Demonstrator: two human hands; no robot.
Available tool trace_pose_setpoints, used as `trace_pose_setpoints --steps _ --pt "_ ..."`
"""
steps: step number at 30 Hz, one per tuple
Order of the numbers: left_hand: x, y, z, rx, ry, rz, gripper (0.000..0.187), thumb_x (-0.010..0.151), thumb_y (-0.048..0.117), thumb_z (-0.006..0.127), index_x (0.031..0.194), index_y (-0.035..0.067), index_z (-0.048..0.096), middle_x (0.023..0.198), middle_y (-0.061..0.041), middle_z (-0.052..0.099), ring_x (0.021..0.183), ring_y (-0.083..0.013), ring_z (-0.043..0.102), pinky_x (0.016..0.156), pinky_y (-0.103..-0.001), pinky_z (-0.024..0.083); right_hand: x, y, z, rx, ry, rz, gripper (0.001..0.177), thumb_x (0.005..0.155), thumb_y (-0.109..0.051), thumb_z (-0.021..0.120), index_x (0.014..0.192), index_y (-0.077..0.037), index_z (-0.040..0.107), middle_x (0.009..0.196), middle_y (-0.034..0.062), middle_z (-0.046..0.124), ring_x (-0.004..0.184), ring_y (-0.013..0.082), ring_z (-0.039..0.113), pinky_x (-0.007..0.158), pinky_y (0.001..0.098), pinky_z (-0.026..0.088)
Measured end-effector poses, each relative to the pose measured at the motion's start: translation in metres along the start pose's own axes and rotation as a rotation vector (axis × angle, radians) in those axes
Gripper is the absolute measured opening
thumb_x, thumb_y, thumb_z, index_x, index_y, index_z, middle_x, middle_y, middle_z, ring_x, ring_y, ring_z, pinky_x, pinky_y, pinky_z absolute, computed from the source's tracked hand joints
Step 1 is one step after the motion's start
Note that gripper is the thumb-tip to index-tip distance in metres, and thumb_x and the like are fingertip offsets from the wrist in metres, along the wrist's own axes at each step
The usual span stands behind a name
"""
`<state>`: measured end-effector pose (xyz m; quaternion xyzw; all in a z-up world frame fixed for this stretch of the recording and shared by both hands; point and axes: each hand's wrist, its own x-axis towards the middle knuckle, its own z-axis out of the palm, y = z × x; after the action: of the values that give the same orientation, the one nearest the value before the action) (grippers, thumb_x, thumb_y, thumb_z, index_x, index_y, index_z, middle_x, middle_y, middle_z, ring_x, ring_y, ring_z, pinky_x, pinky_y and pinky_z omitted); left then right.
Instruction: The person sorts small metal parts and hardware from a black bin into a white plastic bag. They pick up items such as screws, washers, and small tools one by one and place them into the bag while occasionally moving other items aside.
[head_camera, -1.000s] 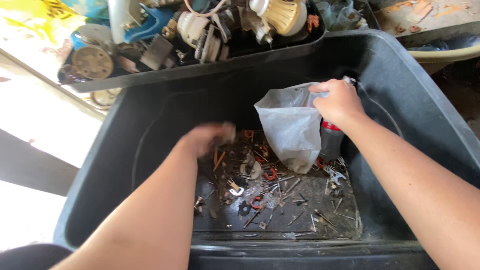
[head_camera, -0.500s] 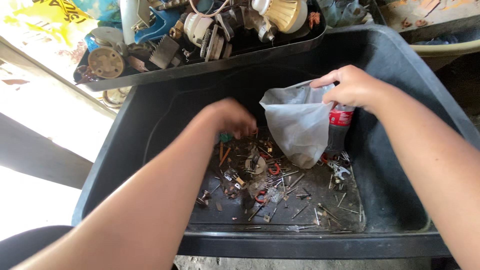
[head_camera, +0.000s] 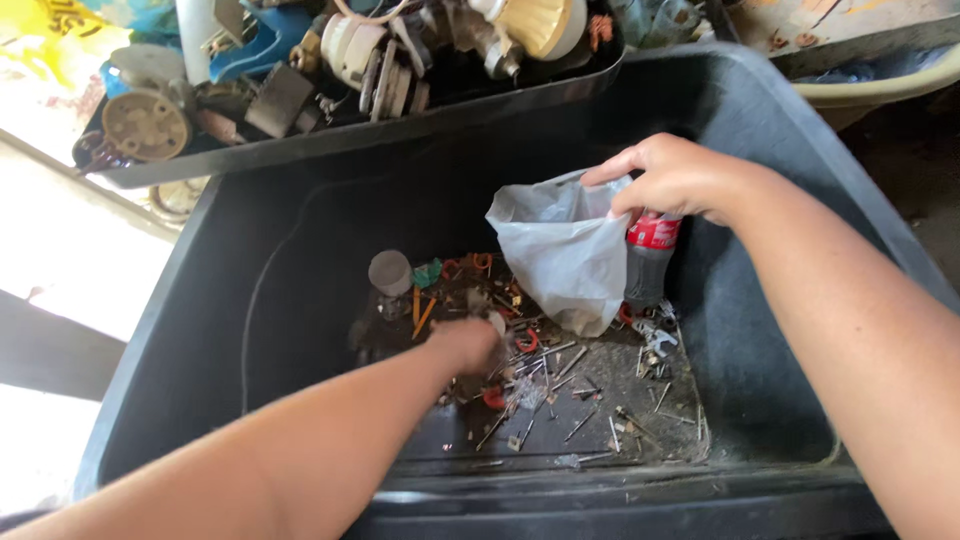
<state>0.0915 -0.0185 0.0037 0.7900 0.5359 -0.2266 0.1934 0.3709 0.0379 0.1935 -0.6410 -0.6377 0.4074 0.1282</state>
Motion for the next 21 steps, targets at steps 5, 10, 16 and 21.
trace_pose_setpoints --steps 5,10,16,21 --pt "-0.008 0.007 -0.015 0.035 0.046 0.195 0.054 0.080 0.037 0.078 0.128 0.018 0.064 0.125 -0.008 0.066 0.115 -0.0298 0.067 0.092 -0.049 0.057 0.005 0.002 0.000 0.015 0.012 -0.022 0.055 0.078 0.002 0.071 0.128 -0.021 0.076 0.101 0.0132 0.079 0.077 0.0175 0.070 0.076 0.0322 0.057" --pt "0.004 0.041 0.010 0.107 0.010 0.352 0.053 0.077 0.032 0.080 0.127 0.020 0.067 0.124 -0.010 0.066 0.114 -0.0331 0.065 0.091 -0.052 0.055 0.006 0.009 -0.002 0.023 0.117 -0.089 0.051 0.080 0.003 0.069 0.126 -0.019 0.077 0.104 0.0112 0.079 0.074 0.0175 0.069 0.074 0.0348 0.058" --pt "0.018 -0.025 -0.034 -0.623 -0.318 0.059 0.033 0.087 0.021 0.069 0.116 0.005 0.068 0.106 -0.012 0.077 0.096 -0.0258 0.077 0.079 -0.040 0.065 -0.002 -0.002 -0.002 -0.023 0.170 -0.118 0.051 0.080 0.003 0.067 0.124 -0.020 0.078 0.109 0.0042 0.077 0.070 0.0195 0.067 0.072 0.0362 0.057" --pt "-0.013 -0.080 -0.119 -1.276 -0.416 0.243 0.024 0.088 0.019 0.073 0.109 0.009 0.065 0.092 -0.002 0.072 0.080 -0.0096 0.069 0.072 -0.027 0.055 -0.008 -0.010 -0.005 -0.010 0.153 -0.129 0.051 0.080 0.001 0.069 0.125 -0.021 0.078 0.094 0.0107 0.078 0.068 0.0172 0.066 0.070 0.0333 0.055"
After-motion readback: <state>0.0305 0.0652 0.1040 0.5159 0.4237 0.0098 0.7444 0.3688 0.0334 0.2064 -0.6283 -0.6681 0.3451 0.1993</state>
